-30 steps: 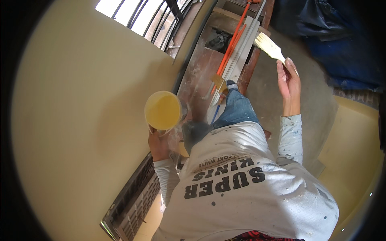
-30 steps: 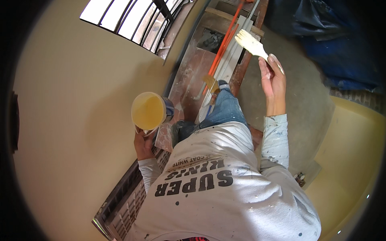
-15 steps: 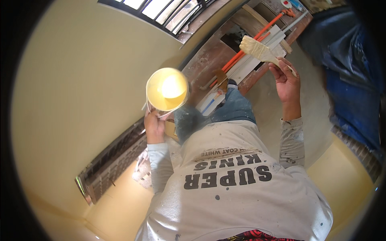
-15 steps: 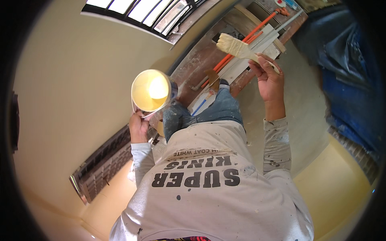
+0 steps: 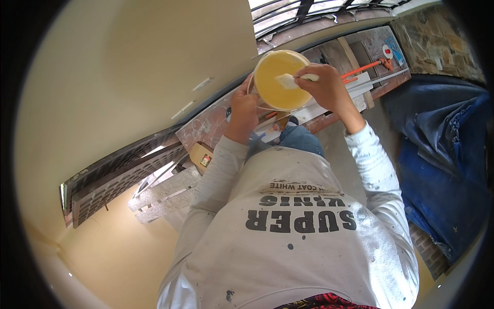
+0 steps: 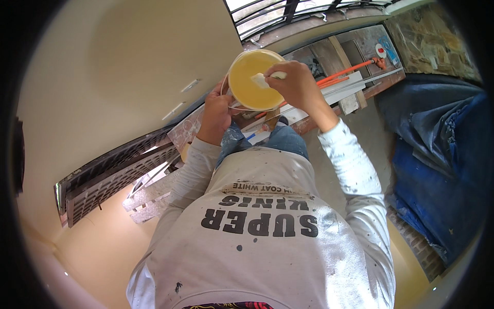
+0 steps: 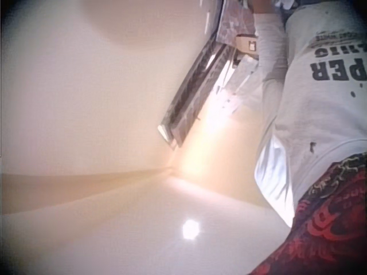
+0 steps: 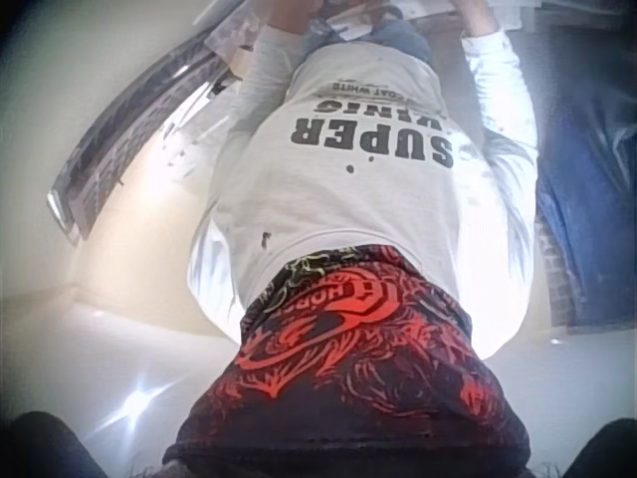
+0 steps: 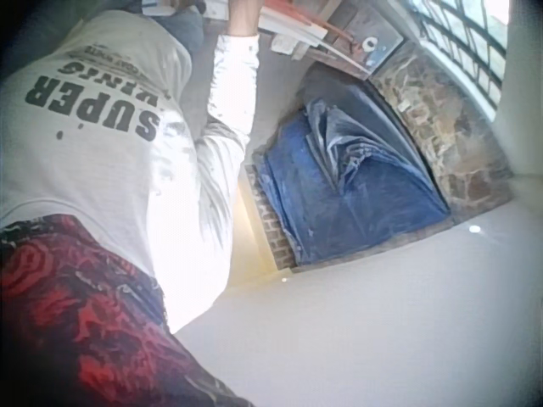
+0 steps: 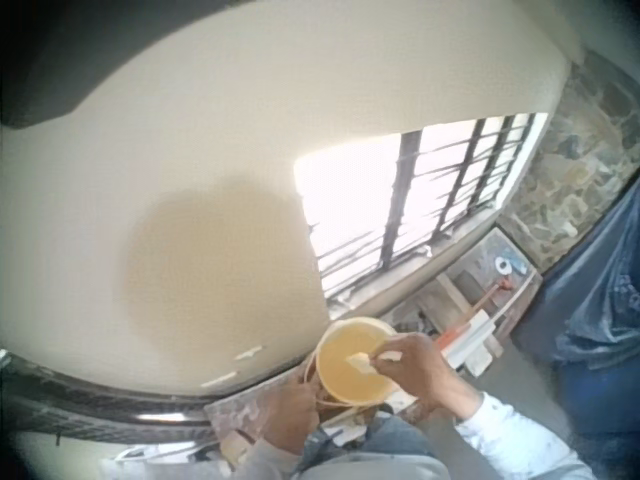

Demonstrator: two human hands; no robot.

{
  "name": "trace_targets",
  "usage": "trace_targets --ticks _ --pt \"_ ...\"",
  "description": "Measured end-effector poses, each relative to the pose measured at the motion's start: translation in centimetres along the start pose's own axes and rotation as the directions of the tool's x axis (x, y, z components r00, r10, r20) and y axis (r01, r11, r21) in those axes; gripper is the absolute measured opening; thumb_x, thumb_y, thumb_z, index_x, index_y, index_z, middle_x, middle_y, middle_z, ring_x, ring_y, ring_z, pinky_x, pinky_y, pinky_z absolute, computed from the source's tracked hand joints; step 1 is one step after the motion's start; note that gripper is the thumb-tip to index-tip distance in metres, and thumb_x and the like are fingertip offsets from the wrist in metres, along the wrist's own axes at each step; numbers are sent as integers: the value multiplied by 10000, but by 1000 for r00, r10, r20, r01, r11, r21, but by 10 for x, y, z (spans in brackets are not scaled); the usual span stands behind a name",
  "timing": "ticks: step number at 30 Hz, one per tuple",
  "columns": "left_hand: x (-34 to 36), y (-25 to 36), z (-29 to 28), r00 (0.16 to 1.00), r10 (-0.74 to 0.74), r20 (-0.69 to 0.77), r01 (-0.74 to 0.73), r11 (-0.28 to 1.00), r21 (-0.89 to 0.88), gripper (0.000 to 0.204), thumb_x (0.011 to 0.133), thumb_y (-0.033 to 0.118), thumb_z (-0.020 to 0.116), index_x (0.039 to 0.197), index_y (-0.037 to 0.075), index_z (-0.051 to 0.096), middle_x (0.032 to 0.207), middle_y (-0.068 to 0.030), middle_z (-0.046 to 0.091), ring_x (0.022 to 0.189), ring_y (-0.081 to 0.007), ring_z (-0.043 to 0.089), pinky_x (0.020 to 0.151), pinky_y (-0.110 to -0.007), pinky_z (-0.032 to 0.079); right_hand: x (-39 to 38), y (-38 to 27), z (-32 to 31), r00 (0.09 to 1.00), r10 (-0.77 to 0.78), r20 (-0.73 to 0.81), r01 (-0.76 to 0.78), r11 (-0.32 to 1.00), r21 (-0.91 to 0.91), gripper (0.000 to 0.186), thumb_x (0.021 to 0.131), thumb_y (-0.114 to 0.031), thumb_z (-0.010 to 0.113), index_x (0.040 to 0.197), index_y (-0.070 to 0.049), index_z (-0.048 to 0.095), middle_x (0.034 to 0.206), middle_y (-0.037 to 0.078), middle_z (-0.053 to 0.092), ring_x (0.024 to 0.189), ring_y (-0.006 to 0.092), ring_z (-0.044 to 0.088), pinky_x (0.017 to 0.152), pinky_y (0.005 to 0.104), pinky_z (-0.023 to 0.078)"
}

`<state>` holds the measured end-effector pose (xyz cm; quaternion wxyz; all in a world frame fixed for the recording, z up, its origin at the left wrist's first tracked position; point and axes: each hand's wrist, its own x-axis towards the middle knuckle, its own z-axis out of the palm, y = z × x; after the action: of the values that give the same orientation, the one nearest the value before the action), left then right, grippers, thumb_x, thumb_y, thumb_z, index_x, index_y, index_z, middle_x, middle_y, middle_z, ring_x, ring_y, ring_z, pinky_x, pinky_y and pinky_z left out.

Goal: The person paints the ceiling using a paintbrush and a small container of yellow paint. They repeatedly dip the brush into the container and apply paint to the ceiling in long strokes, working along the edge near a window.

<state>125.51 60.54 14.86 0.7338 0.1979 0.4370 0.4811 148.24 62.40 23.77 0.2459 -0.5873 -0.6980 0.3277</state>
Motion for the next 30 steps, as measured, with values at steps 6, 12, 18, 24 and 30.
trace_targets --ticks 6,12,18,24,30 --pt "12 8 -2 999 -3 47 5 999 -51 724 882 -175 430 1576 22 497 1524 -138 577 1237 -343 707 821 -504 722 64 27 48 985 -93 145 135 938 -318 174 858 -183 765 994 -103 839 948 220 772 906 395 752 846 470 590" --pt "11 16 5 999 37 28 -35 998 -58 614 966 -55 543 1574 17 503 1404 -140 658 1118 -262 753 826 -414 706 84 37 76 968 38 250 81 890 -449 179 860 -168 760 998 -81 833 966 227 773 965 391 749 874 487 578" --pt "12 1 -22 999 46 -20 -45 999 26 579 1038 180 684 1583 92 512 1559 -132 573 1185 -320 724 821 -471 702 42 -26 28 998 -15 -55 24 986 167 179 858 -112 803 1002 -10 833 922 173 809 813 230 765 787 360 586" --pt "-10 0 -51 880 386 277 -473 664 579 717 905 75 686 1599 143 518 1629 -205 484 1376 -413 581 1130 -482 521 -11 -32 1 927 373 -33 -145 440 886 128 892 20 732 998 90 753 928 137 751 776 250 761 700 379 692" --pt "9 8 -50 999 14 -29 -15 999 -38 546 1016 -25 548 1549 96 565 1351 -106 660 1207 -286 691 869 -521 674 -44 12 -31 836 514 -193 -289 712 640 164 906 33 735 1048 95 786 978 141 798 815 234 766 721 370 625"
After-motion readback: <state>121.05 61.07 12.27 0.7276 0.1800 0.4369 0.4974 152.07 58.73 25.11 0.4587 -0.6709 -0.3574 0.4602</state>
